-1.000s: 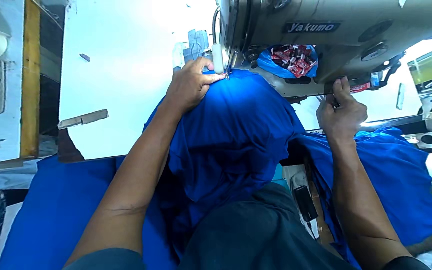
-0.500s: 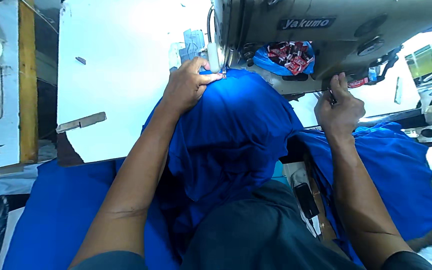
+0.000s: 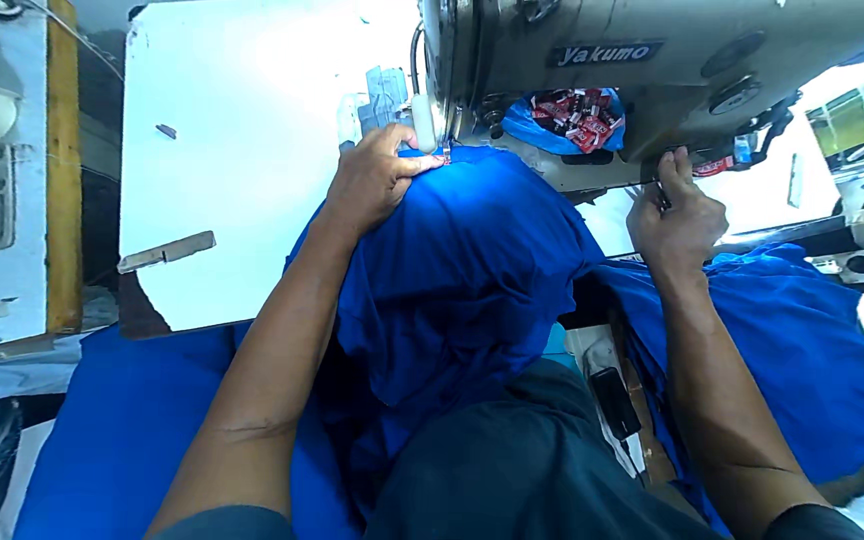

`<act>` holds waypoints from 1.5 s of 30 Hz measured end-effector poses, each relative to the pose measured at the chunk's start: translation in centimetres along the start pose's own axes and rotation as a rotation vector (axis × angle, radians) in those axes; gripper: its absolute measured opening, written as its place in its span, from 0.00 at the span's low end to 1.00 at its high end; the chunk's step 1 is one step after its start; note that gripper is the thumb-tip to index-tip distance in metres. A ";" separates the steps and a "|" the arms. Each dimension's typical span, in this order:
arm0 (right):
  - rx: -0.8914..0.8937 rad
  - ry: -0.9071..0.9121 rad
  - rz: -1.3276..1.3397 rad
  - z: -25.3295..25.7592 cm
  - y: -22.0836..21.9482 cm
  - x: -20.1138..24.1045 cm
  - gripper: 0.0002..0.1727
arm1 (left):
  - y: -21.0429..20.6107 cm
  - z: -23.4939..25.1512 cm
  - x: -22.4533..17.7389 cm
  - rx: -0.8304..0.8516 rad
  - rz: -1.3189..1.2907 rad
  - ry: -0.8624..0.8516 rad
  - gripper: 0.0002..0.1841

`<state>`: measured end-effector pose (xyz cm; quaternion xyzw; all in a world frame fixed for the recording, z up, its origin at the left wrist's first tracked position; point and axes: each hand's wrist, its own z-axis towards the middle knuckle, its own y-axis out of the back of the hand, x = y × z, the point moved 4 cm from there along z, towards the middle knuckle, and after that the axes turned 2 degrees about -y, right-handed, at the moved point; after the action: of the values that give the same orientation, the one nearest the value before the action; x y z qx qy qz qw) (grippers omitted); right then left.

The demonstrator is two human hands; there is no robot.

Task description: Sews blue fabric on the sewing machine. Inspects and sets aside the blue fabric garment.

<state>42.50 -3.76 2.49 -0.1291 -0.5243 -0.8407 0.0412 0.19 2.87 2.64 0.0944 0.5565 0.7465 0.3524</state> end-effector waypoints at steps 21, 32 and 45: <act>0.002 -0.009 -0.002 -0.3 0.3 0.3 0.30 | -0.2 -0.1 -0.1 -0.006 0.003 -0.010 0.24; -0.009 0.010 0.013 0.3 -0.2 0.3 0.30 | -0.2 -0.1 0.0 -0.017 -0.005 -0.018 0.23; -0.127 0.045 0.073 -0.6 0.7 0.6 0.42 | -0.3 -0.1 0.0 0.000 -0.015 -0.002 0.23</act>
<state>41.98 -4.58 2.96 -0.1315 -0.4636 -0.8730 0.0754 0.28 2.82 2.37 0.0907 0.5568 0.7439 0.3584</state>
